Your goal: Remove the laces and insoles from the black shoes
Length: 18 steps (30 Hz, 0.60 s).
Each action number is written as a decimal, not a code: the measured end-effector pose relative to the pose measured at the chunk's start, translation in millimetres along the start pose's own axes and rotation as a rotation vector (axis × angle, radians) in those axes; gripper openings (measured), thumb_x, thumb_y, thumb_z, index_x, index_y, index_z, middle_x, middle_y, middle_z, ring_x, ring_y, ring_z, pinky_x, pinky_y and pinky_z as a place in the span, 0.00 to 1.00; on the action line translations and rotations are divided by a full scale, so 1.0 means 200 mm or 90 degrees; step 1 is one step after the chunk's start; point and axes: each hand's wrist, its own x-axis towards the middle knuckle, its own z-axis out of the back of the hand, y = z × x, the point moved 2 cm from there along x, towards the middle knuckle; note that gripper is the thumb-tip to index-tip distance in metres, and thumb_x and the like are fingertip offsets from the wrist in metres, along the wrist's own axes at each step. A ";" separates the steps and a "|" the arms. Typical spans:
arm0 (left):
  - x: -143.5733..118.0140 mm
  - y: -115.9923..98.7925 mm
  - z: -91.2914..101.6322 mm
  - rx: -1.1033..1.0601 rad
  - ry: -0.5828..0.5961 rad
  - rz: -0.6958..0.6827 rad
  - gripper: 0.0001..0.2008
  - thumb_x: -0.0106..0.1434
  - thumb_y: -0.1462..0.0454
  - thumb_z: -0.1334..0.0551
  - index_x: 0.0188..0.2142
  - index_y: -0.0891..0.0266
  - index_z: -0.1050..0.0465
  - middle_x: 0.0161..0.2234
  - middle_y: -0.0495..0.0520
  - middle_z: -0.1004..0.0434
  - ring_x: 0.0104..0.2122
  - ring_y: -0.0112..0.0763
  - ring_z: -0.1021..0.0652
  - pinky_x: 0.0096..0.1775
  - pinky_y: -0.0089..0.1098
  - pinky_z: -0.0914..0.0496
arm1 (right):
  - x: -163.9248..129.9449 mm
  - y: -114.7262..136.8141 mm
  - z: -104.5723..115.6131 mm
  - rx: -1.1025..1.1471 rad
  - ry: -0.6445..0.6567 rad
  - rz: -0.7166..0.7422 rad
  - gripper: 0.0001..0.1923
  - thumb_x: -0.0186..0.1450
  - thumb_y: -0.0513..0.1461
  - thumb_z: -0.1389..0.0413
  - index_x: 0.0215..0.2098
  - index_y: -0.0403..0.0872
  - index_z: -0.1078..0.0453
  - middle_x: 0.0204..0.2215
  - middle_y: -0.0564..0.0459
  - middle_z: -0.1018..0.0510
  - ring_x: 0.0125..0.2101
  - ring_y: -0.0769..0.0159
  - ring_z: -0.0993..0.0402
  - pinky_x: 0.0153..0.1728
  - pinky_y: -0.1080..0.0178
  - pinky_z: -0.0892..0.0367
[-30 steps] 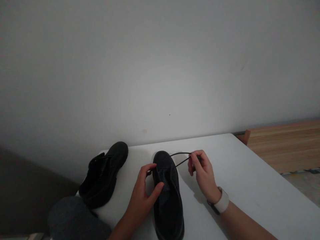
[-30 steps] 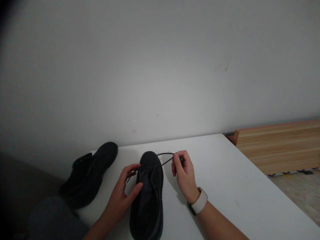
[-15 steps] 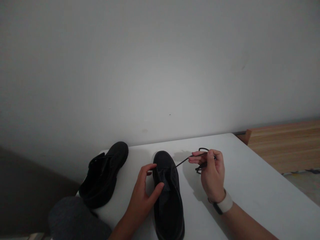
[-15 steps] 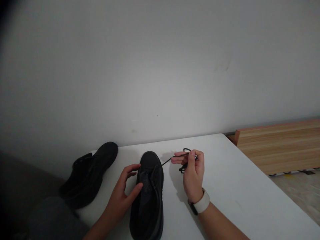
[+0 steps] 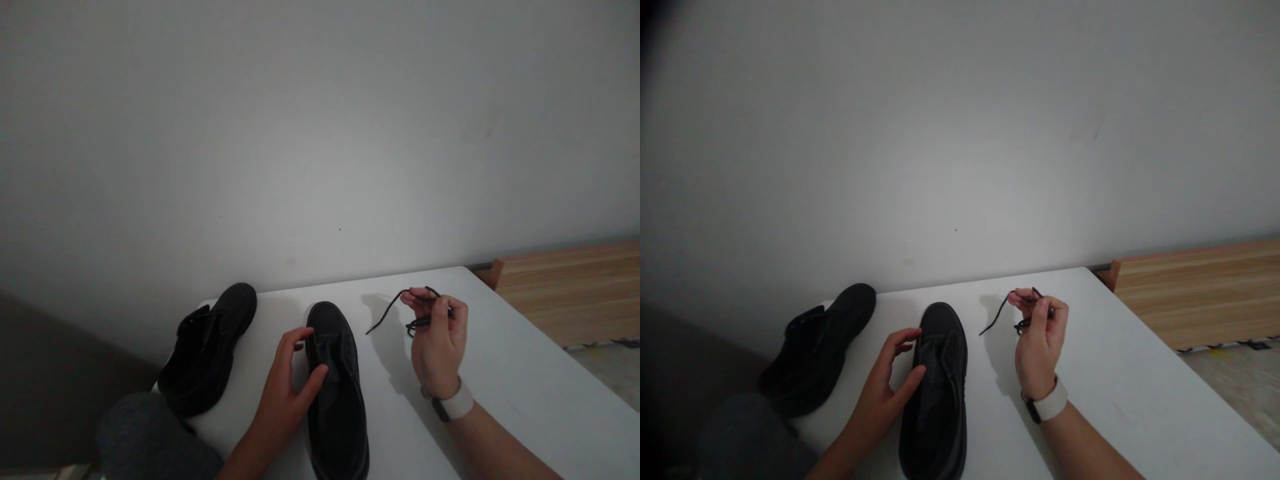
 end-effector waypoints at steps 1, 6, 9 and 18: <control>0.00 0.00 0.00 0.001 -0.002 0.001 0.20 0.69 0.57 0.41 0.58 0.55 0.40 0.57 0.58 0.36 0.55 0.44 0.32 0.57 0.50 0.37 | -0.01 0.00 0.00 -0.021 0.030 -0.002 0.07 0.74 0.45 0.52 0.41 0.52 0.39 0.37 0.55 0.24 0.34 0.68 0.24 0.41 0.58 0.30; 0.00 -0.01 -0.01 0.017 -0.010 -0.023 0.19 0.70 0.57 0.43 0.58 0.54 0.41 0.57 0.58 0.36 0.56 0.44 0.33 0.57 0.49 0.37 | -0.12 0.05 -0.03 -0.115 0.258 0.002 0.06 0.72 0.39 0.47 0.36 0.50 0.32 0.26 0.56 0.28 0.26 0.67 0.33 0.29 0.63 0.37; 0.00 -0.01 -0.01 0.039 -0.022 -0.051 0.20 0.70 0.58 0.43 0.59 0.53 0.42 0.57 0.58 0.37 0.57 0.44 0.34 0.57 0.50 0.37 | -0.17 0.11 -0.07 -0.156 0.462 0.102 0.04 0.69 0.35 0.45 0.39 0.49 0.30 0.28 0.53 0.27 0.29 0.65 0.31 0.29 0.62 0.36; -0.03 -0.22 0.03 0.238 -0.035 -0.255 0.05 0.63 0.64 0.36 0.39 0.53 0.29 0.51 0.57 0.31 0.55 0.49 0.32 0.53 0.50 0.32 | -0.20 0.15 -0.07 -0.176 0.448 0.159 0.07 0.67 0.32 0.49 0.36 0.51 0.36 0.43 0.47 0.25 0.43 0.58 0.28 0.42 0.55 0.32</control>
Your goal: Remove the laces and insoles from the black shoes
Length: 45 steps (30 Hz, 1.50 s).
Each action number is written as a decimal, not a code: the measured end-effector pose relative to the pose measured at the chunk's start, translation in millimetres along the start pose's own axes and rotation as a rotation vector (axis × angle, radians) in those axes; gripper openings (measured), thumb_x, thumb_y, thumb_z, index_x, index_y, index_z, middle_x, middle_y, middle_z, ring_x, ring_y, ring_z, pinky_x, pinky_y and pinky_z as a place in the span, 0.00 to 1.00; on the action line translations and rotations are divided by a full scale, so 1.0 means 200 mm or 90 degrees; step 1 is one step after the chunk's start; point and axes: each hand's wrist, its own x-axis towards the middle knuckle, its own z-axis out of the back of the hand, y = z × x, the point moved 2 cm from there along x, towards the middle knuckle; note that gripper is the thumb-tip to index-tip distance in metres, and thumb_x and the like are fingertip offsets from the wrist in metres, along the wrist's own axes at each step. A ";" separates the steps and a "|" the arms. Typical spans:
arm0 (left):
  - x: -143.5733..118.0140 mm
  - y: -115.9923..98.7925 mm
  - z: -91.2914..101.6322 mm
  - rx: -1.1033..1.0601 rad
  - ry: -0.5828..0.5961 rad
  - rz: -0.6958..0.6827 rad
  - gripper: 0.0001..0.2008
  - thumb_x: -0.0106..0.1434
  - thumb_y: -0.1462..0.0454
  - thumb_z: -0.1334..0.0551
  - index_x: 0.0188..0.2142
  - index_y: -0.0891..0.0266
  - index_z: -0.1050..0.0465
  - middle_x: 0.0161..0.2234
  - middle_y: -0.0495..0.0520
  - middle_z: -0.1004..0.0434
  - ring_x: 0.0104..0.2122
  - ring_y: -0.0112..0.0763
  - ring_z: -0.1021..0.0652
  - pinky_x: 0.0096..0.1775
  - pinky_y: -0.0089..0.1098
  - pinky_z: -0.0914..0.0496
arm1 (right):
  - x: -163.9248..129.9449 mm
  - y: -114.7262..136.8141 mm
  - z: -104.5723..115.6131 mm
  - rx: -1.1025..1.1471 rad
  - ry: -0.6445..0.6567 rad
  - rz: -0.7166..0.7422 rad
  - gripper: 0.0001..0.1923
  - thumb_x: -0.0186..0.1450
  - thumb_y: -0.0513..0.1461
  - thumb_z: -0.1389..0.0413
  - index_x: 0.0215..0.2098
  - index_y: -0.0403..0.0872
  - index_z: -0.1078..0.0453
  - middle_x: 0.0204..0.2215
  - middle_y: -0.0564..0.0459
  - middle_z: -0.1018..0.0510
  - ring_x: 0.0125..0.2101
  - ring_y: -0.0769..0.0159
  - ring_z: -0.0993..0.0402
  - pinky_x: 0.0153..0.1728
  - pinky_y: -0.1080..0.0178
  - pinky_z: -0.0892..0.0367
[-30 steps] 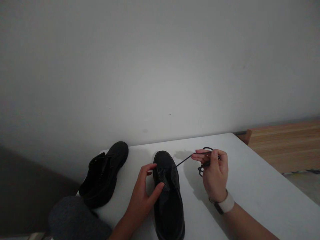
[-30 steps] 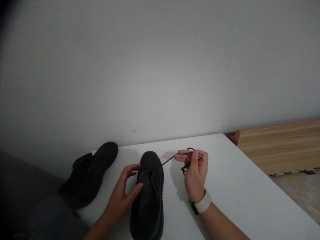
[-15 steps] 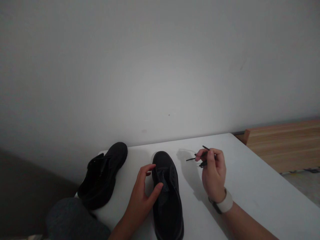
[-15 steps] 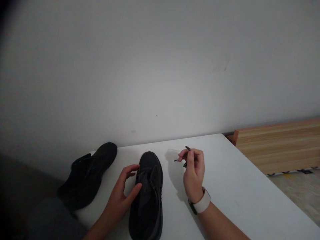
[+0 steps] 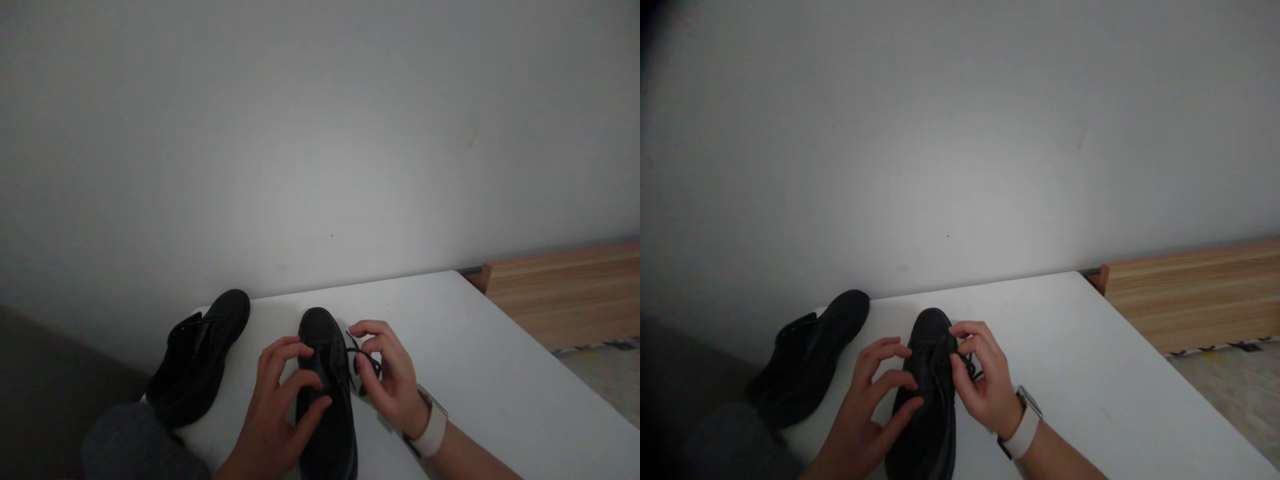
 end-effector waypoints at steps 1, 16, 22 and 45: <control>0.01 -0.02 0.01 0.035 0.025 -0.032 0.04 0.63 0.64 0.35 0.37 0.53 0.27 0.50 0.57 0.29 0.56 0.51 0.32 0.53 0.51 0.32 | 0.00 -0.01 0.00 0.016 -0.003 -0.016 0.07 0.68 0.32 0.49 0.34 0.51 0.38 0.42 0.47 0.25 0.43 0.59 0.27 0.42 0.55 0.32; -0.02 -0.29 -0.09 -0.151 0.111 -0.011 0.47 0.62 0.57 0.32 0.71 0.45 0.60 0.57 0.60 0.26 0.52 0.50 0.21 0.48 0.46 0.22 | 0.01 0.20 0.05 0.035 0.069 0.228 0.10 0.65 0.34 0.50 0.44 0.51 0.33 0.30 0.50 0.28 0.31 0.59 0.31 0.31 0.53 0.33; -0.10 -0.36 -0.04 -0.293 0.084 0.151 0.24 0.70 0.62 0.43 0.65 0.46 0.38 0.48 0.55 0.19 0.39 0.41 0.17 0.41 0.38 0.20 | -0.03 0.24 0.06 0.050 0.109 0.258 0.13 0.71 0.40 0.54 0.49 0.50 0.31 0.33 0.47 0.29 0.35 0.56 0.31 0.34 0.51 0.32; -0.56 0.14 0.22 -0.364 -0.344 0.601 0.21 0.46 0.63 0.35 0.42 0.61 0.24 0.48 0.56 0.21 0.54 0.44 0.26 0.59 0.40 0.36 | -0.04 0.12 -0.05 0.046 0.177 0.118 0.12 0.67 0.29 0.49 0.46 0.49 0.33 0.39 0.46 0.27 0.41 0.59 0.29 0.39 0.55 0.30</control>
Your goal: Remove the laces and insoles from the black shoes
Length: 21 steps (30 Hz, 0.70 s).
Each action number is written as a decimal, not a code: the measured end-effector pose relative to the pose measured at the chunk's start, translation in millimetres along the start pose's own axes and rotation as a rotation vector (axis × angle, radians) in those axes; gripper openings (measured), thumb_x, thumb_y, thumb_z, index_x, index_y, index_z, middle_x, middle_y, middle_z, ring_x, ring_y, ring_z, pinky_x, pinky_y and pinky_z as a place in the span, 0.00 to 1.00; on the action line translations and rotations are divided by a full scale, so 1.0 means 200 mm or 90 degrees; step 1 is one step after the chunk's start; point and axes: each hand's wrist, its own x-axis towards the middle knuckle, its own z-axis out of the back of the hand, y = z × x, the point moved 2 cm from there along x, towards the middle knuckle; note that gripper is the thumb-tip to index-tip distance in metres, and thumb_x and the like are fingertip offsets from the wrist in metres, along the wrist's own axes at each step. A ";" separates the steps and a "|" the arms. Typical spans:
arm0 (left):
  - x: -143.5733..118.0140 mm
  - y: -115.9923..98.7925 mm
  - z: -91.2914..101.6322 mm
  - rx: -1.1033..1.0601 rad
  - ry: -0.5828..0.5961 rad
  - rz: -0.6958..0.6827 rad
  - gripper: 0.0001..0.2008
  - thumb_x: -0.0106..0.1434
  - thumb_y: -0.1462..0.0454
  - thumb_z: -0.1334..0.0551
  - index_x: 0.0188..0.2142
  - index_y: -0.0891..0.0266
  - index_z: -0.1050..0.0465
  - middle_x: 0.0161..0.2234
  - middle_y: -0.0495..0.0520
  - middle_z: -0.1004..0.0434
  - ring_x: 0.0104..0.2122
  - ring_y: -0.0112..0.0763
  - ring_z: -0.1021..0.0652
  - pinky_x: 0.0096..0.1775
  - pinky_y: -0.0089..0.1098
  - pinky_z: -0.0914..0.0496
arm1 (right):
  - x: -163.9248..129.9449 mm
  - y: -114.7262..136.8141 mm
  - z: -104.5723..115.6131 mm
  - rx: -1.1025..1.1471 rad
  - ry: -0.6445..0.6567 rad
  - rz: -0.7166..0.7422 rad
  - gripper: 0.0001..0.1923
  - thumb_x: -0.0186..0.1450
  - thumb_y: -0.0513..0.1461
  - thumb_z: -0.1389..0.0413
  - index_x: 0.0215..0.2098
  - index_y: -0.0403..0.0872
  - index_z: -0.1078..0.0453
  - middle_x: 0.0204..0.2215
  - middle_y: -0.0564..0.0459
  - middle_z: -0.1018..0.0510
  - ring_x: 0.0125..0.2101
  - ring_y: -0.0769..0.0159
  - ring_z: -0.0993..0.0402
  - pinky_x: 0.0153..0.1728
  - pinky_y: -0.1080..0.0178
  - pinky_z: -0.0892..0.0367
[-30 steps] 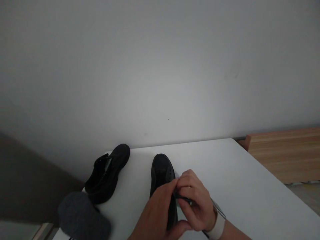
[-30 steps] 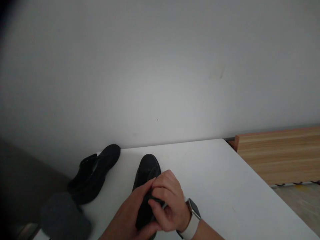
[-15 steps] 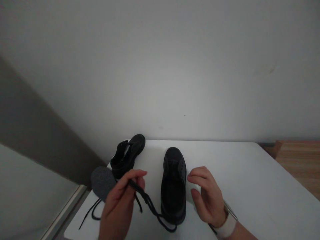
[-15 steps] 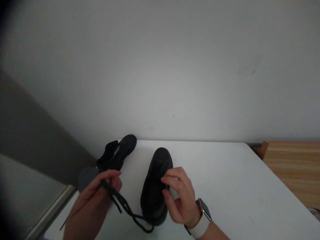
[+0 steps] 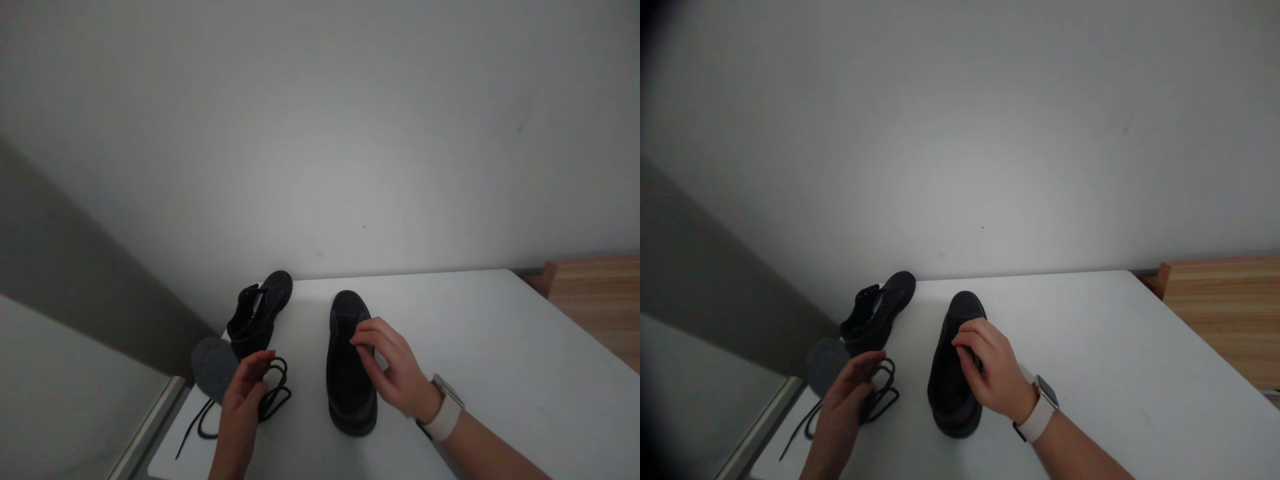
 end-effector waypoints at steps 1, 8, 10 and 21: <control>0.01 0.01 0.00 -0.012 0.005 0.006 0.22 0.44 0.64 0.36 0.43 0.61 0.25 0.49 0.57 0.22 0.55 0.46 0.26 0.60 0.42 0.37 | 0.00 0.00 0.00 -0.008 0.013 -0.006 0.12 0.68 0.30 0.49 0.47 0.49 0.33 0.40 0.46 0.27 0.42 0.58 0.30 0.41 0.53 0.30; 0.03 -0.03 0.02 0.045 -0.076 -0.101 0.20 0.53 0.60 0.35 0.47 0.59 0.29 0.52 0.58 0.25 0.56 0.48 0.27 0.62 0.51 0.39 | 0.01 -0.03 -0.03 -0.097 0.071 -0.044 0.11 0.67 0.31 0.46 0.47 0.48 0.32 0.46 0.44 0.29 0.48 0.53 0.33 0.48 0.46 0.35; 0.00 -0.10 -0.03 0.104 -0.057 -0.171 0.16 0.59 0.56 0.36 0.45 0.58 0.28 0.49 0.57 0.24 0.53 0.48 0.25 0.59 0.51 0.34 | 0.01 -0.05 -0.03 -0.110 0.074 -0.067 0.11 0.67 0.31 0.46 0.46 0.49 0.32 0.46 0.45 0.29 0.48 0.53 0.34 0.49 0.46 0.35; 0.00 -0.36 -0.60 0.618 0.478 -0.417 0.37 0.55 0.73 0.34 0.63 0.63 0.41 0.65 0.65 0.39 0.65 0.46 0.38 0.65 0.50 0.42 | -0.01 -0.09 -0.04 -0.046 0.008 -0.112 0.12 0.66 0.29 0.48 0.45 0.50 0.34 0.45 0.46 0.28 0.47 0.54 0.34 0.49 0.48 0.36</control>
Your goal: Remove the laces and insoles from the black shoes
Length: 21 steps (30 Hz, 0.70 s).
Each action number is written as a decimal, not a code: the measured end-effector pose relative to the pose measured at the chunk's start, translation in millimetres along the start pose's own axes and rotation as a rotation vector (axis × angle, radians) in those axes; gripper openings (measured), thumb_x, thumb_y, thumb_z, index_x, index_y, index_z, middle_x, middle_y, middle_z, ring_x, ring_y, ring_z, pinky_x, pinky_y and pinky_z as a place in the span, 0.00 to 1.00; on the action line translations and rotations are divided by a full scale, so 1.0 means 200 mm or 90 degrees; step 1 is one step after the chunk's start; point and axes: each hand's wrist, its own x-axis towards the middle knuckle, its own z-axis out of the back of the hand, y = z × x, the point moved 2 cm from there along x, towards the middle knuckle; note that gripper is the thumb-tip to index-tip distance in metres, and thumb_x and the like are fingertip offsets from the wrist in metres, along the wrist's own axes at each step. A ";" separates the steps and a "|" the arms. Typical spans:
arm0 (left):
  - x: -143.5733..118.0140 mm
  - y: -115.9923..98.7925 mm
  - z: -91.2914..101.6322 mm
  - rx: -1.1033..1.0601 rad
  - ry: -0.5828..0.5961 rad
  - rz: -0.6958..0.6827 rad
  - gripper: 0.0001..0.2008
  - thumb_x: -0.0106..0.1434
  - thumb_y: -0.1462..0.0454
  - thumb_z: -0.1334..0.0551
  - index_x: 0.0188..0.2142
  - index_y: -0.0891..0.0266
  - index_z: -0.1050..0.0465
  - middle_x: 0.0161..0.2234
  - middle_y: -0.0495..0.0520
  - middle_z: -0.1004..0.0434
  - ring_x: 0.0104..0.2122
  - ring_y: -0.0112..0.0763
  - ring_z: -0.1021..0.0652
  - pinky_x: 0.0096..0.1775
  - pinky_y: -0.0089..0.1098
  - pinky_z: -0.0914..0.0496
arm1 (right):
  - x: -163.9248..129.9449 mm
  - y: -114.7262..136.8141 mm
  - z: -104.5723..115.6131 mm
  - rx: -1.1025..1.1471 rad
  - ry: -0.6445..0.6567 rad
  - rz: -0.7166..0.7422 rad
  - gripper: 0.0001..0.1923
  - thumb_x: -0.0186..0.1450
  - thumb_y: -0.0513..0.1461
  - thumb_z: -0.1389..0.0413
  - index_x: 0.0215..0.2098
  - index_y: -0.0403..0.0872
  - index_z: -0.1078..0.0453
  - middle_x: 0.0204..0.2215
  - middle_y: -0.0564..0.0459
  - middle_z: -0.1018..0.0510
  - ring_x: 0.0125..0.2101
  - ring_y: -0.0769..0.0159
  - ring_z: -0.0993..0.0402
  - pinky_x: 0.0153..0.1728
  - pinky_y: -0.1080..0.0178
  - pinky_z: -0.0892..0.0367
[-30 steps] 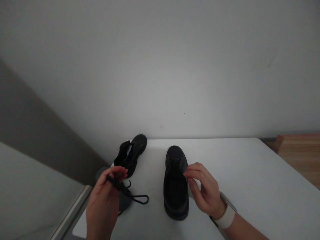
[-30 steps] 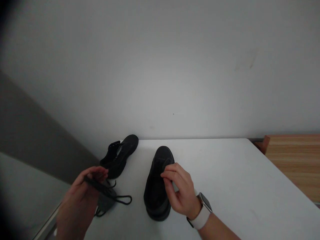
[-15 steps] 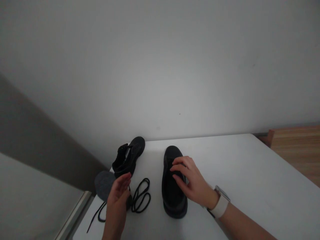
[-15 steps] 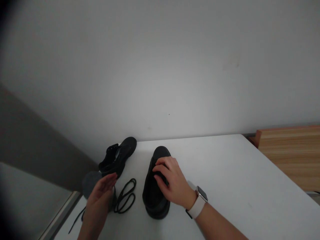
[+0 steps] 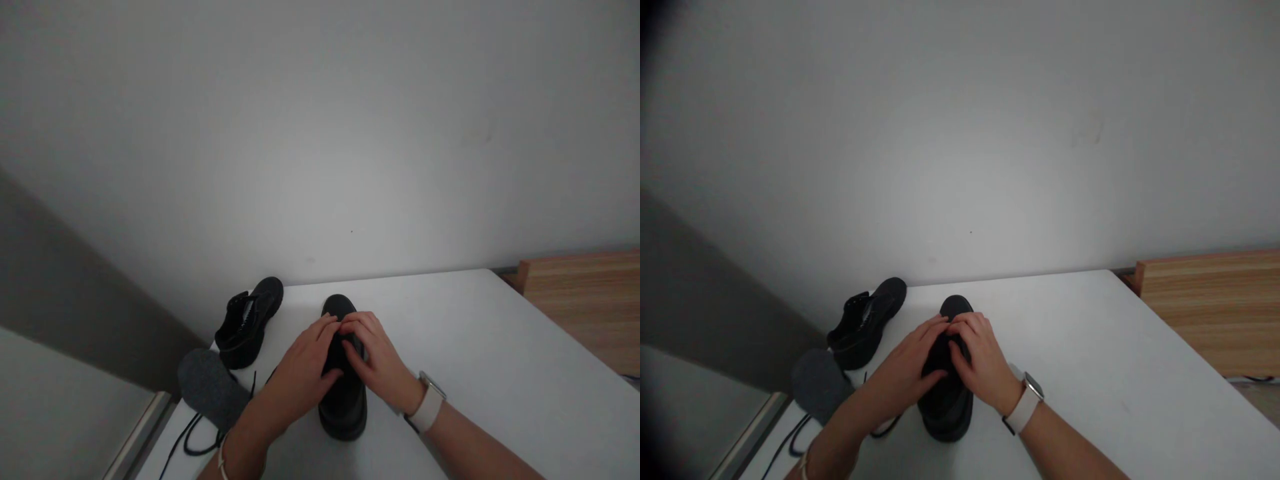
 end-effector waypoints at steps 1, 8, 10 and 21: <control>0.04 0.01 -0.01 0.015 0.030 0.007 0.39 0.52 0.75 0.33 0.63 0.66 0.41 0.65 0.68 0.40 0.66 0.48 0.38 0.65 0.50 0.42 | 0.00 0.00 0.00 0.014 -0.015 -0.007 0.12 0.65 0.28 0.49 0.43 0.50 0.35 0.44 0.47 0.28 0.47 0.55 0.34 0.49 0.49 0.35; 0.14 0.04 -0.04 0.012 -0.007 0.013 0.33 0.48 0.80 0.39 0.55 0.68 0.31 0.59 0.70 0.31 0.61 0.52 0.32 0.61 0.51 0.37 | 0.00 -0.01 0.02 0.040 -0.100 -0.061 0.11 0.60 0.28 0.50 0.34 0.50 0.38 0.38 0.49 0.28 0.42 0.57 0.33 0.44 0.52 0.35; 0.14 0.04 -0.05 -0.015 -0.030 0.013 0.32 0.47 0.79 0.39 0.54 0.67 0.29 0.59 0.69 0.30 0.61 0.54 0.31 0.61 0.52 0.37 | 0.00 -0.02 0.03 0.052 -0.118 -0.073 0.10 0.60 0.28 0.50 0.33 0.50 0.37 0.36 0.50 0.28 0.41 0.57 0.33 0.43 0.52 0.35; 0.18 0.09 -0.04 -0.153 -0.199 0.063 0.07 0.63 0.62 0.38 0.37 0.55 0.20 0.34 0.56 0.19 0.36 0.42 0.22 0.43 0.36 0.32 | -0.04 -0.06 0.00 0.111 -0.198 -0.140 0.11 0.65 0.32 0.52 0.45 0.49 0.36 0.39 0.50 0.30 0.41 0.59 0.31 0.43 0.54 0.33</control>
